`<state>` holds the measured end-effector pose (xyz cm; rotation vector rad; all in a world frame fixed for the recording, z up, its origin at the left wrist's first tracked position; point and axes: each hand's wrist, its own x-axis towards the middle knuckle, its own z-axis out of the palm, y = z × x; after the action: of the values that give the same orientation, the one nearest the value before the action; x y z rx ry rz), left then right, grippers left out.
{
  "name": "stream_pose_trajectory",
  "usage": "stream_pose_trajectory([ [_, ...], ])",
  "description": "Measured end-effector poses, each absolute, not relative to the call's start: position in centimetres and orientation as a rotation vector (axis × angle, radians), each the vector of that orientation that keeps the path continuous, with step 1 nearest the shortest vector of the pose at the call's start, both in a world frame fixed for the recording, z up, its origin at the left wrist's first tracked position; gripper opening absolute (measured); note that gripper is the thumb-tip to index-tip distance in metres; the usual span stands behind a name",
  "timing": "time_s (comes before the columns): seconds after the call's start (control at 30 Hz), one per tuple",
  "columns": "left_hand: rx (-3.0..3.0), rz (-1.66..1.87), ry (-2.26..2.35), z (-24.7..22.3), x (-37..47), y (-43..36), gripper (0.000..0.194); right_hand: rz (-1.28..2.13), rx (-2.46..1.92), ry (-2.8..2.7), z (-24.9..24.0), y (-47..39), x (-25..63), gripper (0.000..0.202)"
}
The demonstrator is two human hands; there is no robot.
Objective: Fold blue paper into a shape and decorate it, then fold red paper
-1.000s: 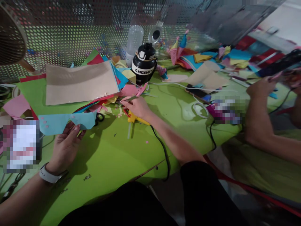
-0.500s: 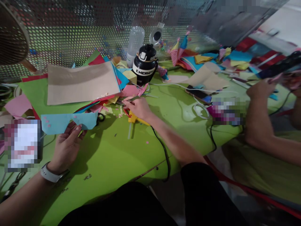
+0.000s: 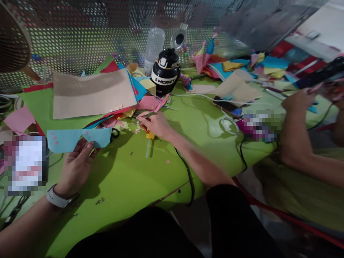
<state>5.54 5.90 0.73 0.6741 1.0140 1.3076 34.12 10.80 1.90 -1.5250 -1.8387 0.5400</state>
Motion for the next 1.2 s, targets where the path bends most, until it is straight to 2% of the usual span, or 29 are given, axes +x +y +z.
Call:
stream_pose_trajectory([
  [0.17, 0.659, 1.308, 1.014, 0.6, 5.5, 5.9, 0.034, 0.483, -1.530, -1.803, 1.4, 10.9, 34.2, 0.025],
  [0.3, 0.666, 1.310, 1.016, 0.6, 5.5, 5.9, 0.035, 0.570, -1.478, -1.758, 1.0, 11.0, 34.4, 0.026],
  [0.7, 0.693, 1.304, 1.018, 0.6, 5.6, 5.8, 0.033, 0.470, -1.538, -1.836, 1.6, 10.8, 33.8, 0.017],
  [0.83, 0.684, 1.308, 1.014, 0.6, 5.6, 5.8, 0.033, 0.628, -1.452, -1.712, 1.5, 10.7, 34.0, 0.025],
  [1.0, 0.602, 1.275, 0.990, 0.9, 6.1, 5.2, 0.036, 0.817, -1.260, -1.609, 4.4, 6.9, 32.1, 0.032],
  [1.2, 0.587, 1.099, 0.936, 1.7, 7.1, 2.9, 0.033, 0.534, -1.144, -1.933, 5.8, 2.9, 28.3, 0.020],
])
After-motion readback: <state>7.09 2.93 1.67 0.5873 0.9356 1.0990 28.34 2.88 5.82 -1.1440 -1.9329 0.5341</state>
